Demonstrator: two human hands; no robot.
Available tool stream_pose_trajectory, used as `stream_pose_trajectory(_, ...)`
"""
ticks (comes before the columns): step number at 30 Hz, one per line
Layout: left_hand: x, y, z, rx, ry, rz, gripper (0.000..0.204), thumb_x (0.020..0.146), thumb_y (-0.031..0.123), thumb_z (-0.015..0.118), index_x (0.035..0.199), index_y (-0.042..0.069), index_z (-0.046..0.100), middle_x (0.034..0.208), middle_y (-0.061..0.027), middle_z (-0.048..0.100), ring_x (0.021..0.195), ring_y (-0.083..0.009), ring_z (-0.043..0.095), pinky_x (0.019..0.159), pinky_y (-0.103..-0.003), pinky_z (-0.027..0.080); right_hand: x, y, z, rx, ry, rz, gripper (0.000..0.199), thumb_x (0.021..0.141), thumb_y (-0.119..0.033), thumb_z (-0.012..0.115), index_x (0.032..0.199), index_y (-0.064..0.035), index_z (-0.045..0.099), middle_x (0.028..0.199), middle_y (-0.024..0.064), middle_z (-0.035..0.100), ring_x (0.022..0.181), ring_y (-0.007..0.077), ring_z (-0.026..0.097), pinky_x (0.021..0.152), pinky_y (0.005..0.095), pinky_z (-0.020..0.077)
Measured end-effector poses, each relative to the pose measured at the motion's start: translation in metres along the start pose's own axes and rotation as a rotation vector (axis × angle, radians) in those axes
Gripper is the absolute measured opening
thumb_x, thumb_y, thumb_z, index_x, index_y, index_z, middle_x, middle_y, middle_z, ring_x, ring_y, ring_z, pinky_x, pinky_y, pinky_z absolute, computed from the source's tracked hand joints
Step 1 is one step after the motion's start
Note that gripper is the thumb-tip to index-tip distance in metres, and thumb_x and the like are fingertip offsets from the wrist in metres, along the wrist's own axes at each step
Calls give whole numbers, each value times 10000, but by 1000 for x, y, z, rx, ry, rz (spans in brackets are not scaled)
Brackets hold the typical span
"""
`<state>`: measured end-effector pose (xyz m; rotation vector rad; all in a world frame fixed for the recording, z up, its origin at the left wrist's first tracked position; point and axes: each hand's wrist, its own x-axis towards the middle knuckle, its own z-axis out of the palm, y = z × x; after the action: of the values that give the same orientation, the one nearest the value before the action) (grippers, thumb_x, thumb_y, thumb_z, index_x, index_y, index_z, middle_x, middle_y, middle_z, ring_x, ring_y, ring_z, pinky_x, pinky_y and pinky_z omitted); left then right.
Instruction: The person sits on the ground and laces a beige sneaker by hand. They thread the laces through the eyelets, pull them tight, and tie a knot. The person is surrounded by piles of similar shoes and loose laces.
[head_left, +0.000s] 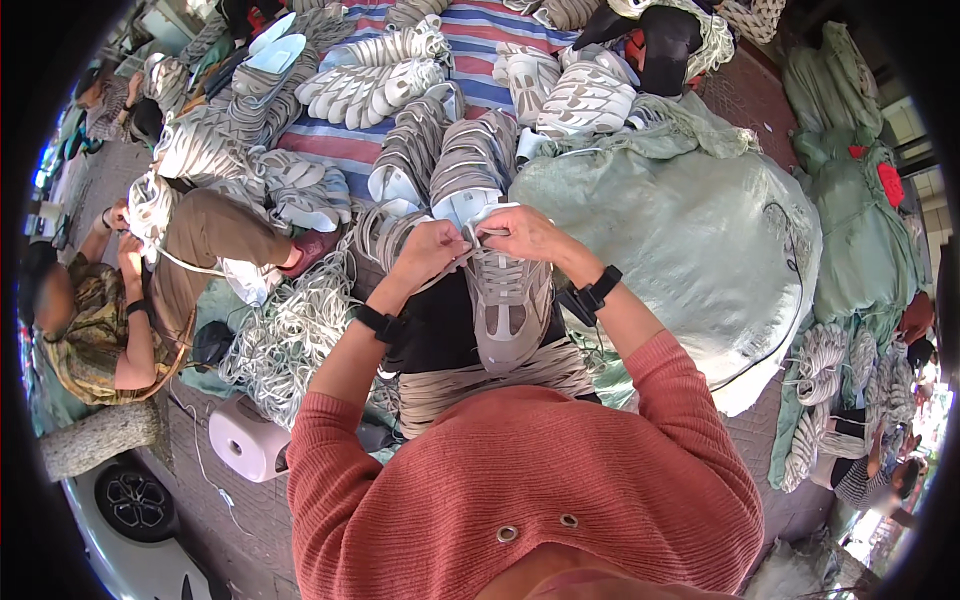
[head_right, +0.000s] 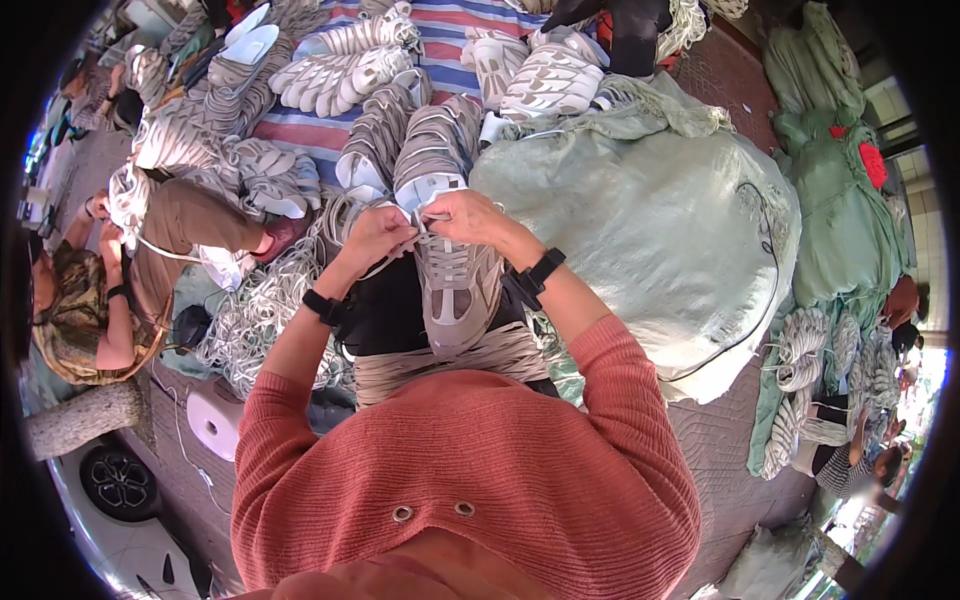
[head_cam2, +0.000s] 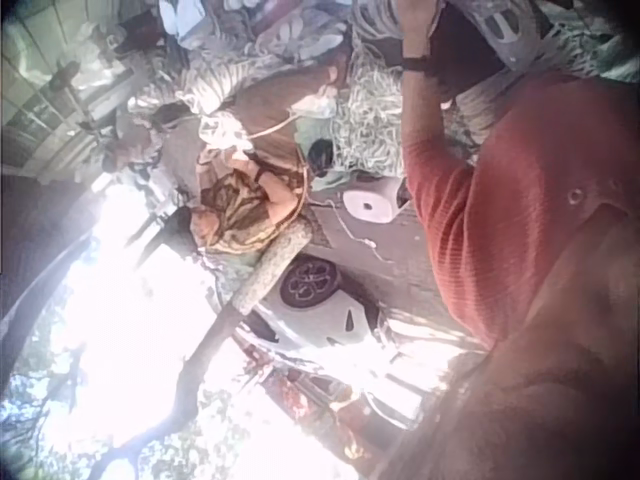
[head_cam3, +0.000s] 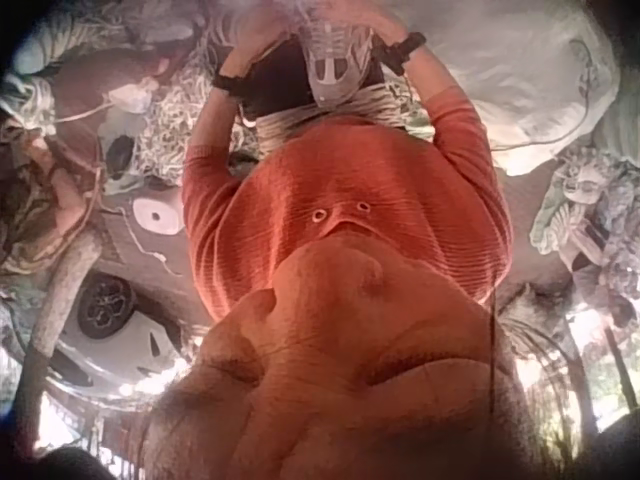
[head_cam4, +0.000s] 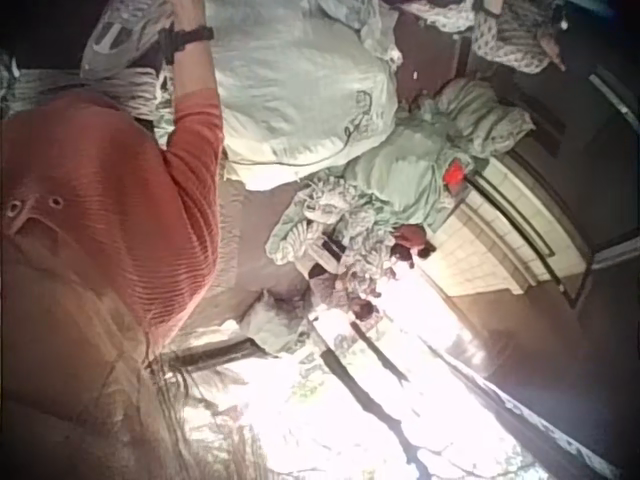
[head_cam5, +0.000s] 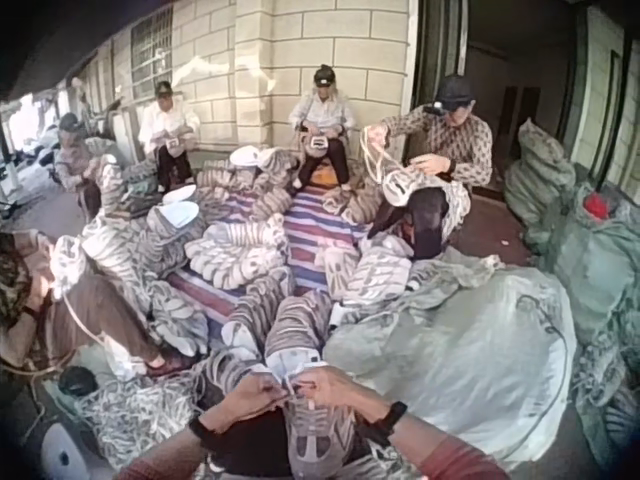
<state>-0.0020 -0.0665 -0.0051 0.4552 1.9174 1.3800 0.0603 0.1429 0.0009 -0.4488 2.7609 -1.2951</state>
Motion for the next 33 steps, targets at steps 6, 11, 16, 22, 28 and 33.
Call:
stream_pose_trajectory(6, 2, 10, 5, -32, -61, -1, 75, 872, 65, 659, 857, 5, 614, 712, -50, 649, 602, -95, 601, 545, -219, 464, 7, 20, 3, 10, -33, -37, 200, 760, -156, 674, 926, -44, 684, 820, 109, 616, 752, 260, 611, 683, 361, 466)
stream_pose_trajectory(11, 9, -17, 5, -40, 23, 129, 74, 874, 56, 655, 855, 9, 602, 729, -47, 648, 607, -94, 595, 544, -226, 466, 13, 22, 8, 60, -66, -27, 236, 768, -165, 680, 934, 2, 656, 834, 137, 617, 749, 275, 595, 688, 368, 459)
stream_pose_trajectory(16, 3, -6, 2, 106, 22, 185, 139, 854, 98, 687, 834, 21, 574, 734, -38, 613, 639, -115, 583, 573, -254, 469, 14, 21, 2, 79, -132, 18, 219, 767, -168, 699, 897, 3, 656, 804, 95, 619, 722, 224, 591, 669, 331, 454)
stream_pose_trajectory(22, -33, 7, 3, 807, 25, 717, 205, 732, 89, 746, 843, 57, 576, 919, -111, 536, 888, -346, 553, 782, -392, 476, -13, 1, -50, 1219, -68, 302, 130, 807, -68, 646, 886, 34, 640, 742, 7, 571, 572, 82, 459, 536, 265, 368)
stream_pose_trajectory(28, -11, -3, 5, 362, 120, 604, 163, 764, -5, 689, 861, 8, 559, 906, -93, 543, 803, -227, 575, 714, -327, 480, -85, 41, -94, 1881, 543, 191, 102, 943, -115, 535, 920, -26, 580, 687, -13, 474, 491, 76, 346, 502, 220, 298)
stream_pose_trajectory(33, -12, 9, 13, 339, 123, 580, 216, 777, -18, 668, 960, 41, 568, 946, -86, 551, 767, -201, 562, 682, -317, 480, -137, 84, -86, 1439, 689, 592, 234, 968, -304, 552, 982, -71, 579, 664, -29, 456, 452, 77, 312, 459, 235, 293)
